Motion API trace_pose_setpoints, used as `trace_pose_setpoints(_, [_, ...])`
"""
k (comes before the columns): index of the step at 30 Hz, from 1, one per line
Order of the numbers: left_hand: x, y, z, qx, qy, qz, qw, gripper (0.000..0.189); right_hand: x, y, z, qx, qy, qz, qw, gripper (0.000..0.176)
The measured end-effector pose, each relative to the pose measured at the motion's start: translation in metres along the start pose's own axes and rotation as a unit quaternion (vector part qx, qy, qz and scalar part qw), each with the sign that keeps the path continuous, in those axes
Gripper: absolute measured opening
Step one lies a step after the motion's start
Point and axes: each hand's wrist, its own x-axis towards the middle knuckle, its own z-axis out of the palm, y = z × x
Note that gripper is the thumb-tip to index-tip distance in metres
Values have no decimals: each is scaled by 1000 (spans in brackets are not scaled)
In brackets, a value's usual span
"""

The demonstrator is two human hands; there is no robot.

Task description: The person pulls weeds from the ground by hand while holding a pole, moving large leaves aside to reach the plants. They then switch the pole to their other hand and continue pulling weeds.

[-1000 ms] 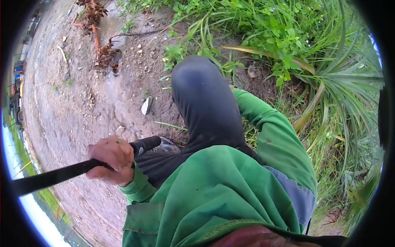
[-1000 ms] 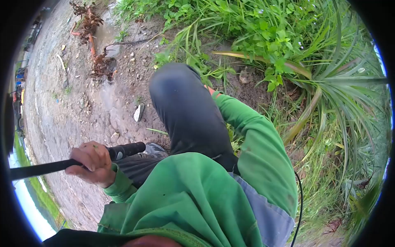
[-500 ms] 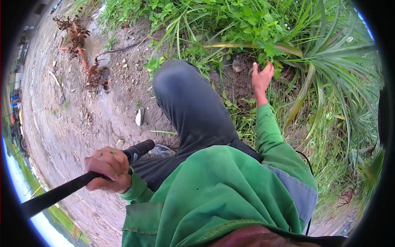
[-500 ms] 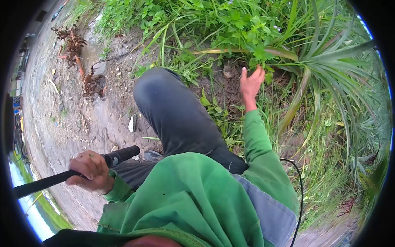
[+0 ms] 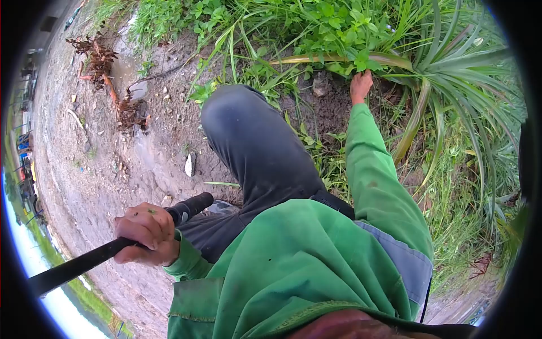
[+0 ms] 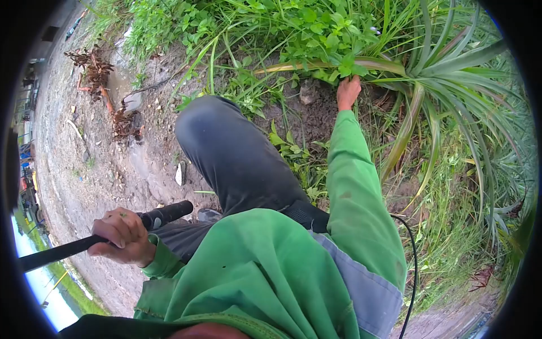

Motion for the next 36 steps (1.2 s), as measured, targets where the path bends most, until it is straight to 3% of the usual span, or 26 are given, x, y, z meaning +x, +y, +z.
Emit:
trace_pose_setpoints(1, [1, 0, 1, 1, -1, -1, 1000, 57, -1, -9, -7, -7, -10, 43, 999, 26])
trace_pose_setpoints(5, [2, -2, 7, 9, -8, -3, 1000, 58, -16, -16, -26, -5, 17, 57, 998, 22])
trace_pose_setpoints(7, [2, -3, 8, 10, -12, -4, 1000, 58, -29, -8, -29, 238, 19, 52, 970, 20])
trace_pose_setpoints(8, [1, -3, 9, 37, -4, -3, 999, 58, -27, 8, -18, 77, 39, -26, 996, 17])
trace_pose_setpoints(9, [1, -3, 9, 64, 4, -1, 998, 58, -34, 15, -15, 75, 42, -26, 996, 17])
trace_pose_setpoints(11, [0, -3, 8, 53, -2, -5, 999, 58, -46, 23, -15, -23, 10, -115, 993, 16])
trace_pose_setpoints(13, [0, -3, 6, 43, -7, -7, 999, 58, -68, -17, -44, 57, -29, -71, 995, 23])
trace_pose_setpoints(15, [-1, -4, 4, 34, -22, -8, 999, 58, -84, -29, -56, -69, -112, 91, 987, 32])
trace_pose_setpoints(17, [-3, -3, 4, 43, -13, -4, 999, 58, -99, -40, -82, -40, -93, 65, 993, 41])
trace_pose_setpoints(21, [0, -5, 7, 13, -31, 1, 999, 58, -148, -106, -146, 86, -264, 115, 954, 53])
trace_pose_setpoints(23, [-1, -5, 6, 1, -30, -2, 1000, 58, -172, -94, -159, 11, -342, 59, 938, 51])
trace_pose_setpoints(27, [-2, -4, -1, -22, -53, -11, 998, 57, -214, -34, -171, -53, -384, -4, 922, 47])
trace_pose_setpoints(29, [-2, -3, 4, -9, -43, -7, 999, 57, -221, -36, -191, -30, -550, 123, 825, 48])
trace_pose_setpoints(30, [-1, -4, 6, 2, -35, 1, 999, 56, -219, -38, -197, -31, -548, 126, 826, 48])
trace_pose_setpoints(32, [0, -4, 7, 0, -45, 9, 999, 57, -210, -44, -196, -116, -656, 138, 733, 55])
trace_pose_setpoints(33, [0, -4, 7, 1, -52, 15, 999, 57, -202, -35, -184, -166, -616, 34, 770, 67])
trace_pose_setpoints(34, [0, -3, 8, 4, -53, 13, 998, 57, -160, -60, -187, -108, -650, 86, 747, 78])
trace_pose_setpoints(35, [1, -3, 10, 1, -48, 16, 999, 57, -132, -72, -186, -49, -595, 155, 787, 79])
trace_pose_setpoints(36, [3, -4, 11, -2, -43, 22, 999, 57, -103, -78, -181, -48, -514, 136, 846, 75])
